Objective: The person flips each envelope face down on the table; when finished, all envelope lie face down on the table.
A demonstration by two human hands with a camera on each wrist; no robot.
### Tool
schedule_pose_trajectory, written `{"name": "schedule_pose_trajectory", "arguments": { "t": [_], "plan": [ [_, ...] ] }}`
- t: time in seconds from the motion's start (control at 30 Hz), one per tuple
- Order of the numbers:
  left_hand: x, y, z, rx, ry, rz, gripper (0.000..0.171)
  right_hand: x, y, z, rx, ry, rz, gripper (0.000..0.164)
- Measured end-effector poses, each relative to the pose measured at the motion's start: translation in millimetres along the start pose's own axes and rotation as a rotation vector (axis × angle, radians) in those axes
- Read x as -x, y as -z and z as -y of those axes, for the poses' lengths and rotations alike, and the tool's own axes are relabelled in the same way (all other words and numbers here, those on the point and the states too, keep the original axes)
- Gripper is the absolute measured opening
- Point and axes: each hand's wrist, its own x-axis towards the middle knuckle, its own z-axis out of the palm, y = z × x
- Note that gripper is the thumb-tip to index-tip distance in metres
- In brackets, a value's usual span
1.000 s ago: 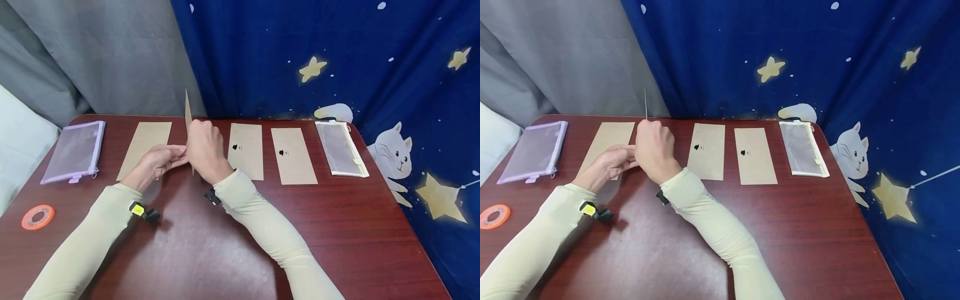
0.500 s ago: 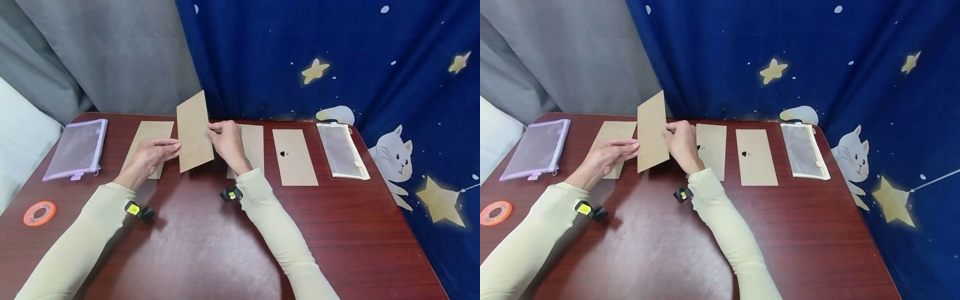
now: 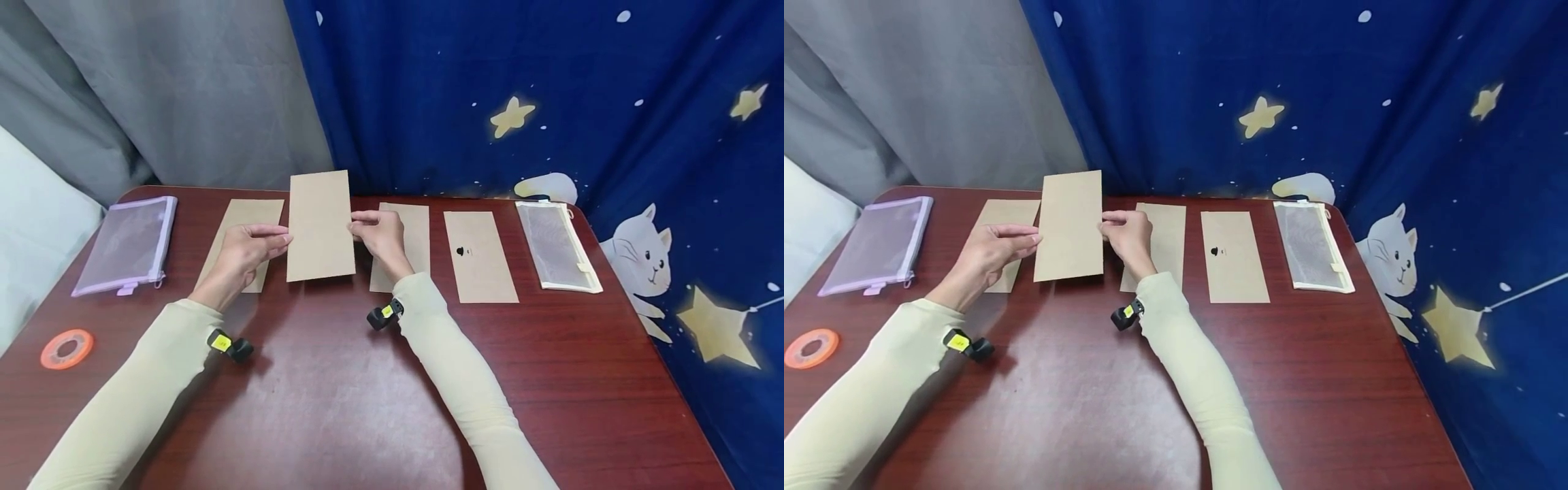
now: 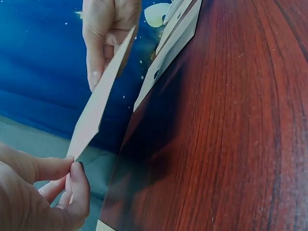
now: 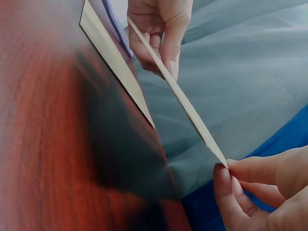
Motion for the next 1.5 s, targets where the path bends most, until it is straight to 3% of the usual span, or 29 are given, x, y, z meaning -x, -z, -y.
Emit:
{"name": "schedule_pose_trajectory", "arguments": {
  "t": [0.2,0.57,0.8,1.0,1.2,1.5],
  "plan": [
    [-1.8,-0.1,1.2,-0.066,-0.002,0.044,0.051,1.8,1.3,-7.6,0.000,-0.031,0.000,0.015],
    [-15.1,-2.1,9.2,-0.259,-0.059,0.078,0.044,-3.5,-2.9,-15.4,0.333,-0.010,-0.043,0.011],
    [-23.6,-0.3,16.2,-0.335,-0.120,0.094,0.042,-7.7,-9.3,-16.5,0.470,0.020,-0.026,0.015],
    [-25.1,-6.4,14.2,-0.513,-0.148,0.035,0.034,-7.5,-12.9,-17.0,0.576,0.061,-0.011,0.010],
    [-23.8,-13.4,12.2,-0.746,-0.213,-0.028,0.028,-7.6,-15.1,-19.0,0.584,0.094,0.053,0.046],
    [-21.3,-15.4,14.7,-0.828,-0.255,-0.061,0.023,-8.5,-19.5,-20.9,0.638,0.106,0.065,0.052]
  ]
}}
